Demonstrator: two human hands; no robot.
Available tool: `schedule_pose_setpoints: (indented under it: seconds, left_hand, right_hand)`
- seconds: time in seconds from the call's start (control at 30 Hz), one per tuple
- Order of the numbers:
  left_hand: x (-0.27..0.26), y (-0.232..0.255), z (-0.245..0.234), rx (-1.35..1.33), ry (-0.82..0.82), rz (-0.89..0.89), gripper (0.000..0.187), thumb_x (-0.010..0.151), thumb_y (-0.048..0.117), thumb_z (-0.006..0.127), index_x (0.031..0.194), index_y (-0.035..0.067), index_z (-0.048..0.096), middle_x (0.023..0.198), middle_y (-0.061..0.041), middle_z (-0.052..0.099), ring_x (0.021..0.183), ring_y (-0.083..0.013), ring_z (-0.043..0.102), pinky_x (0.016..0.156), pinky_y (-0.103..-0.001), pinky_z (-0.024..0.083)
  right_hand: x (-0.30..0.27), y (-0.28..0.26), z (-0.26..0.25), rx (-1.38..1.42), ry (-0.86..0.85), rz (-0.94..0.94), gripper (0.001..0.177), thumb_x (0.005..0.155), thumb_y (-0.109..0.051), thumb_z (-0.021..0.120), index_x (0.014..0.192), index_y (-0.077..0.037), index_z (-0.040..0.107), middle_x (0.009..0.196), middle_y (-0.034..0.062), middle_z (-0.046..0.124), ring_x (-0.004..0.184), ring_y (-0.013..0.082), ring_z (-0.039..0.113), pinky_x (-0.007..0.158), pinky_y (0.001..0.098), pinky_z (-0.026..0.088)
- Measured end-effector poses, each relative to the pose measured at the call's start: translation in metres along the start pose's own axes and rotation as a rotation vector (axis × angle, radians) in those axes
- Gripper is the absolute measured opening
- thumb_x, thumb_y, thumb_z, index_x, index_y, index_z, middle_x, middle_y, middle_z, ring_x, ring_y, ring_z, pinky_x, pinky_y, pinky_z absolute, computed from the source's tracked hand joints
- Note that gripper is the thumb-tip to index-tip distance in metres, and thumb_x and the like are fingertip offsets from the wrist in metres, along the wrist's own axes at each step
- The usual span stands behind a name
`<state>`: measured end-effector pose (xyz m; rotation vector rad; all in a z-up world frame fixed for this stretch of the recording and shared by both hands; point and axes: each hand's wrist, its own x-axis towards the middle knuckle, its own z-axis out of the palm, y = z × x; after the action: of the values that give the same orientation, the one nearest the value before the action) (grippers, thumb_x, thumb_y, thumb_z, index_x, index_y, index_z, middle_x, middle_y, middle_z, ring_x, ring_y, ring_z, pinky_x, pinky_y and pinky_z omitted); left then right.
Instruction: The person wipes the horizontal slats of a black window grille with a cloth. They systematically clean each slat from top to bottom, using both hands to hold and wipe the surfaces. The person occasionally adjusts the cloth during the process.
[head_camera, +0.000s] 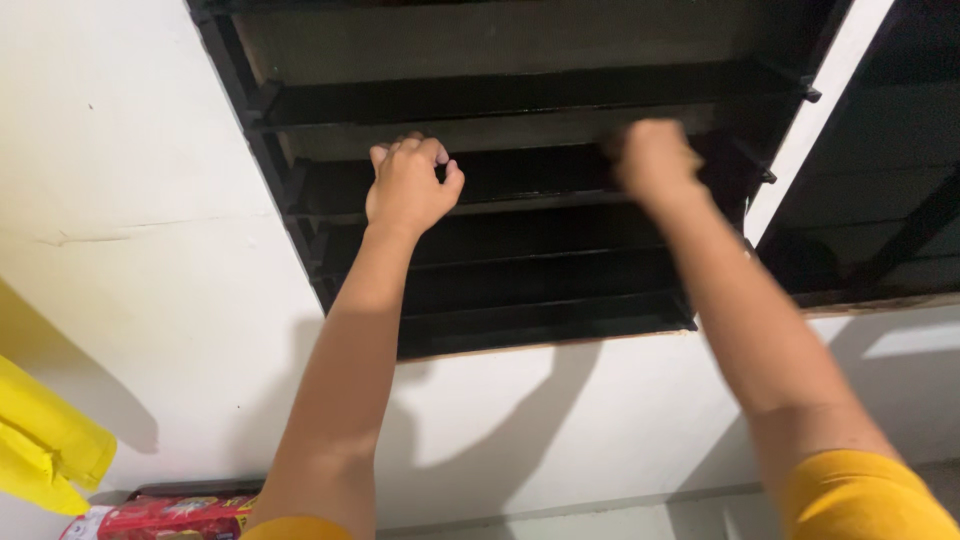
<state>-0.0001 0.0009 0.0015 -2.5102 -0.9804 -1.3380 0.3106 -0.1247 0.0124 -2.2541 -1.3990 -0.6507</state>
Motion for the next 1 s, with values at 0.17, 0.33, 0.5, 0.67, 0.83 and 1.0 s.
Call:
schedule_pose_setpoints:
  seconds: [0.17,0.33,0.5,0.67,0.83,1.0]
  left_hand:
    - [0.000,0.002,-0.002,-0.042,-0.042,-0.077,0.022,0.086,0.028,0.071,0.094,0.008,0.076,0.104,-0.010,0.073,0.107,-0.0319,0.057,0.091,-0.041,0.048]
    - [0.000,0.000,-0.001,-0.016,-0.003,-0.016,0.022,0.086,0.028,0.072,0.092,0.007,0.076,0.103,-0.011,0.073,0.106,-0.0309,0.060,0.096,-0.042,0.047]
    - [-0.001,-0.003,0.001,-0.026,-0.010,-0.003,0.021,0.088,0.027,0.073,0.092,0.006,0.076,0.102,-0.011,0.073,0.105,-0.0276,0.063,0.103,-0.041,0.044]
    - [-0.001,-0.003,0.004,-0.030,0.013,0.018,0.022,0.087,0.026,0.073,0.094,0.005,0.076,0.102,-0.012,0.074,0.104,-0.0265,0.064,0.104,-0.041,0.042]
    - [-0.001,-0.004,0.004,-0.040,0.056,0.029,0.021,0.085,0.025,0.074,0.093,0.005,0.076,0.103,-0.014,0.074,0.107,-0.0289,0.064,0.101,-0.041,0.042]
    - [0.000,-0.005,0.002,-0.060,0.031,0.011,0.022,0.085,0.025,0.073,0.093,0.004,0.075,0.103,-0.014,0.073,0.107,-0.0284,0.064,0.105,-0.042,0.040]
  right_hand:
    - [-0.029,-0.064,0.005,0.219,0.145,-0.399,0.017,0.090,-0.010,0.076,0.106,-0.008,0.079,0.095,0.0139,0.074,0.092,0.0294,0.071,0.081,0.0466,0.057]
    - [-0.032,-0.010,-0.022,0.358,0.029,-0.251,0.019,0.090,-0.013,0.077,0.107,-0.005,0.078,0.104,0.0177,0.073,0.093,0.0292,0.072,0.082,0.0433,0.059]
    - [-0.015,0.046,-0.038,0.229,-0.072,0.303,0.033,0.103,-0.024,0.070,0.123,0.001,0.068,0.109,0.0238,0.073,0.089,0.0350,0.075,0.081,0.0458,0.062]
    - [0.011,0.009,-0.026,0.039,-0.175,0.241,0.036,0.103,-0.030,0.062,0.119,0.002,0.069,0.112,0.0221,0.070,0.099,0.0344,0.071,0.082,0.0491,0.058]
    - [0.003,-0.088,-0.006,0.203,-0.214,-0.091,0.022,0.097,-0.030,0.065,0.108,-0.015,0.077,0.101,0.0159,0.072,0.097,0.0321,0.069,0.086,0.0483,0.055]
    - [-0.030,-0.072,-0.008,0.417,0.068,-0.521,0.017,0.090,-0.013,0.075,0.105,-0.007,0.079,0.097,0.0173,0.071,0.088,0.0299,0.069,0.081,0.0426,0.058]
